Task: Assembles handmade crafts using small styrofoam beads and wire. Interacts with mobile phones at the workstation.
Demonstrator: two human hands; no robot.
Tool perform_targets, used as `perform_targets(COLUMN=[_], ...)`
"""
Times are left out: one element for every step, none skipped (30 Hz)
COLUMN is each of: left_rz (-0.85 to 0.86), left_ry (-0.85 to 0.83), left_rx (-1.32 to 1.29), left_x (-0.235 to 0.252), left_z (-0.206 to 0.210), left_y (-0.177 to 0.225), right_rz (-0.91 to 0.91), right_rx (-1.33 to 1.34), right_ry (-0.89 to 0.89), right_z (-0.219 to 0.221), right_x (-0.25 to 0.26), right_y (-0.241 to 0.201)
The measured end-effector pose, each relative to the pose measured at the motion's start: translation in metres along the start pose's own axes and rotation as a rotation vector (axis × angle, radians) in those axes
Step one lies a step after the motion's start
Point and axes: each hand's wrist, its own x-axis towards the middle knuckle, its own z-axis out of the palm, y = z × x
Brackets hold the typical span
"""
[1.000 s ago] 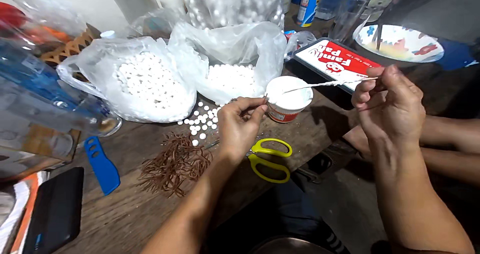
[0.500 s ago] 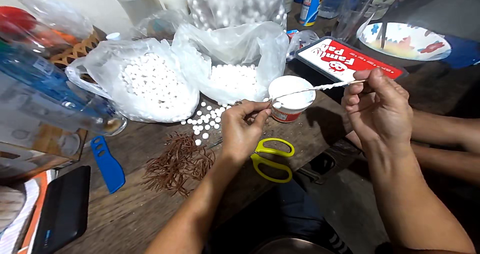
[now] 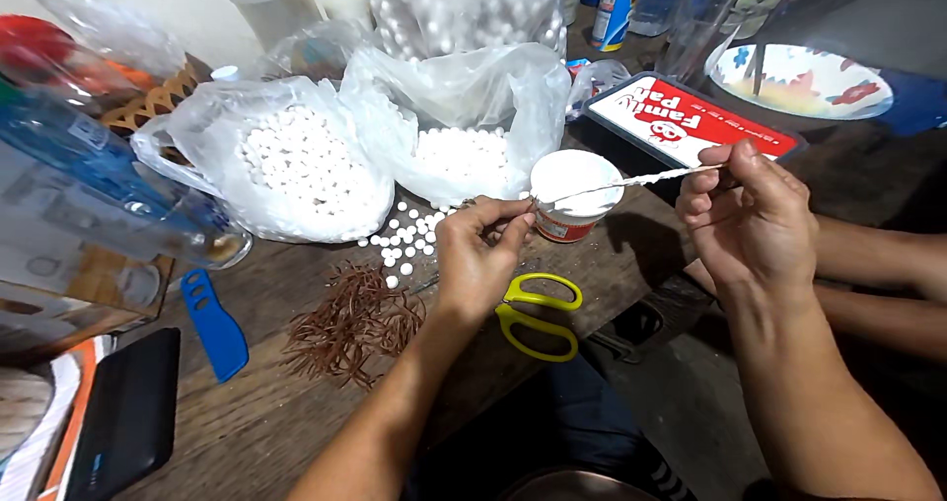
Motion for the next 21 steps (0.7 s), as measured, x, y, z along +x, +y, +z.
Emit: perform_targets(left_rz=[-0.001, 0.0, 0.003, 0.009, 0.017, 0.024, 0.026, 0.026, 0.025, 0.027, 0.03, 0.03, 0.029, 0.027, 0.027, 0.028, 0.031, 0.033, 0.035, 0.033, 0.029], left_ry=[-0.001, -0.003, -0.004, -0.006, -0.007, -0.008, -0.009, -0.008, -0.005, 0.0, 0.005, 0.008, 0.007, 0.005, 0.002, 0.0, 0.001, 0.004, 0.004, 0.003, 0.002], left_rx=[0.004, 0.009, 0.016, 0.021, 0.021, 0.02, 0.021, 0.022, 0.023, 0.022, 0.022, 0.024, 0.028, 0.034, 0.041, 0.048, 0.052, 0.053, 0.05, 0.049, 0.052], left_x=[0.0, 0.0, -0.001, -0.001, -0.001, -0.001, -0.001, -0.001, -0.001, -0.001, -0.001, -0.001, -0.001, -0.001, -0.001, -0.001, -0.001, -0.002, -0.002, -0.002, -0.002], left_z=[0.0, 0.0, 0.001, 0.001, 0.001, 0.0, 0.0, 0.0, 0.0, -0.001, -0.001, -0.001, -0.001, -0.001, -0.001, 0.0, 0.0, 0.0, -0.001, -0.001, -0.002], left_y=[0.0, -0.001, -0.001, -0.001, -0.002, -0.002, -0.002, -0.002, -0.002, -0.002, -0.003, -0.003, -0.003, -0.003, -0.004, -0.004, -0.004, -0.004, -0.005, -0.005, -0.005], right_rz=[-0.001, -0.005, -0.008, -0.01, -0.01, -0.01, -0.005, 0.002, 0.007, 0.013, 0.021, 0.029, 0.04, 0.053, 0.065, 0.078, 0.088, 0.092, 0.088, 0.076, 0.048], right_rx=[0.002, 0.002, 0.002, 0.0, -0.003, -0.004, -0.009, -0.012, -0.01, -0.005, 0.004, 0.016, 0.026, 0.042, 0.061, 0.082, 0.099, 0.11, 0.113, 0.105, 0.078], right_ry=[-0.003, -0.006, -0.004, -0.001, 0.0, 0.001, 0.004, 0.006, 0.007, 0.008, 0.007, 0.005, 0.003, -0.002, -0.006, -0.008, -0.008, -0.002, 0.013, 0.03, 0.046], right_z=[0.0, 0.001, 0.001, 0.002, 0.002, 0.001, 0.001, 0.001, 0.001, 0.0, 0.0, -0.001, -0.001, -0.001, -0.002, -0.003, -0.004, -0.006, -0.008, -0.011, -0.013], right_x=[0.0, 0.0, 0.001, 0.001, 0.002, 0.003, 0.003, 0.004, 0.003, 0.003, 0.002, 0.002, 0.002, 0.001, 0.001, 0.002, 0.003, 0.004, 0.006, 0.008, 0.01], right_y=[0.0, 0.0, 0.0, 0.001, 0.002, 0.002, 0.003, 0.003, 0.003, 0.004, 0.004, 0.003, 0.003, 0.002, 0.0, -0.001, -0.002, -0.002, -0.002, -0.002, 0.0])
